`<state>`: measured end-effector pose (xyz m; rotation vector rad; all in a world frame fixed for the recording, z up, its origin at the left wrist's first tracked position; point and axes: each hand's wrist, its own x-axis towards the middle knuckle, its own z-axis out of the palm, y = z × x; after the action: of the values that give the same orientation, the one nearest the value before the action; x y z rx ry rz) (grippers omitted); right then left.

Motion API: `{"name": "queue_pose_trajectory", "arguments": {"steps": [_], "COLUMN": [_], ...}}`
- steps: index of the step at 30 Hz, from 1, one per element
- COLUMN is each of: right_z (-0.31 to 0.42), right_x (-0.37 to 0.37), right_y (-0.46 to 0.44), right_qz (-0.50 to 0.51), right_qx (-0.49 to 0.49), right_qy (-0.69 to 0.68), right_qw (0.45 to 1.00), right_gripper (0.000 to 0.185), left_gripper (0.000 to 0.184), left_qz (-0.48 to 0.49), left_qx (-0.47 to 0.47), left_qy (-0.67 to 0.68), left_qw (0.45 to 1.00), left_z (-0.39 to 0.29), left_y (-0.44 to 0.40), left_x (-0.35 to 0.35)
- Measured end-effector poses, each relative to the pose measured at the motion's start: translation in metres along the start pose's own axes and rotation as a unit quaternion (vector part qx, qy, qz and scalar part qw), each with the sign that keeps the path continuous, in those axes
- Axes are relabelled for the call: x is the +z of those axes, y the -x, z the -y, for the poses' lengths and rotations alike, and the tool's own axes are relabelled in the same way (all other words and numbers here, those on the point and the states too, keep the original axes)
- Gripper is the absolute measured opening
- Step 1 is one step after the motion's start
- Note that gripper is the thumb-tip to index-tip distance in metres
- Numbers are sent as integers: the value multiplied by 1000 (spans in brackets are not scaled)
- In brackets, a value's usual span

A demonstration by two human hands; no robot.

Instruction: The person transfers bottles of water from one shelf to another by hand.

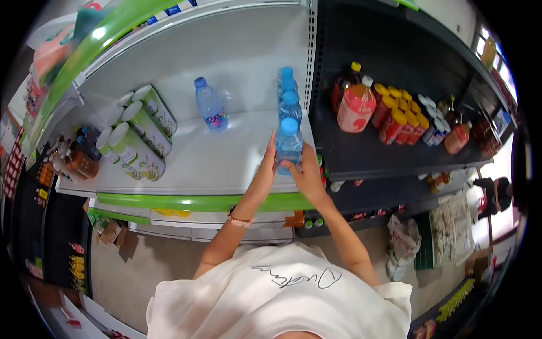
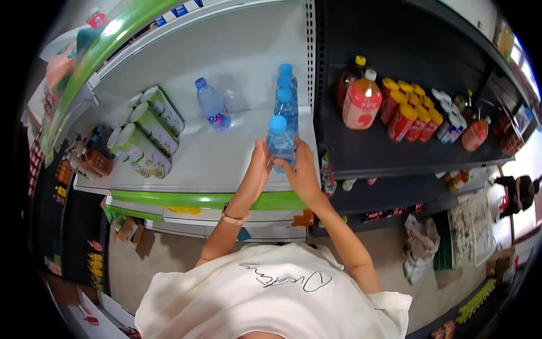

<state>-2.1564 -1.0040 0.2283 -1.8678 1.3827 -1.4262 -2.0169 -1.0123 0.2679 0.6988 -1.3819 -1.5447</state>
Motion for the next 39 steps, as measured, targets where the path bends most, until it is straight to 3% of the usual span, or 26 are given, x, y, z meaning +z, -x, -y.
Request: {"name": "queue_pose_trajectory", "arguments": {"steps": [3,5,10,16,19,20,23,27,29,33,39], "right_z": [-9,-11,-22,-21,-7,11,58,102,123,177,253], "right_x": [-7,-16,-23,-27,-29,-33,-22,37,72,144,243], "right_y": [-7,-12,-17,-24,-8,-4,20,47,61,95,149], "right_qz": [-13,1,19,15,-71,-92,-137,7,151,267,372], "right_qx": [-40,-83,-76,-77,-116,-124,-187,-236,-222,-156,-123], "right_qy": [-1,27,27,1,115,91,-84,-240,-248,-340,-388], "right_qw": [999,996,997,997,984,984,969,942,931,888,834], "right_gripper": [76,80,86,84,87,85,68,56,52,53,54], "left_gripper": [78,76,75,78,80,78,75,72,71,70,66], "left_qz": [-59,-45,-111,-111,-139,-91,-100,-163,-192,-245,-315], "left_qx": [-3,23,35,58,139,171,252,319,345,370,440], "left_qy": [6,24,-9,34,208,307,384,378,366,336,366], "left_qw": [998,998,993,992,958,932,883,854,842,831,757], "left_z": [8,15,28,19,-8,-22,-54,-81,-89,-98,-123], "left_y": [-13,-20,-26,-11,28,44,103,174,209,284,399], "left_x": [18,21,37,42,35,26,17,-2,-15,-55,-116]}}
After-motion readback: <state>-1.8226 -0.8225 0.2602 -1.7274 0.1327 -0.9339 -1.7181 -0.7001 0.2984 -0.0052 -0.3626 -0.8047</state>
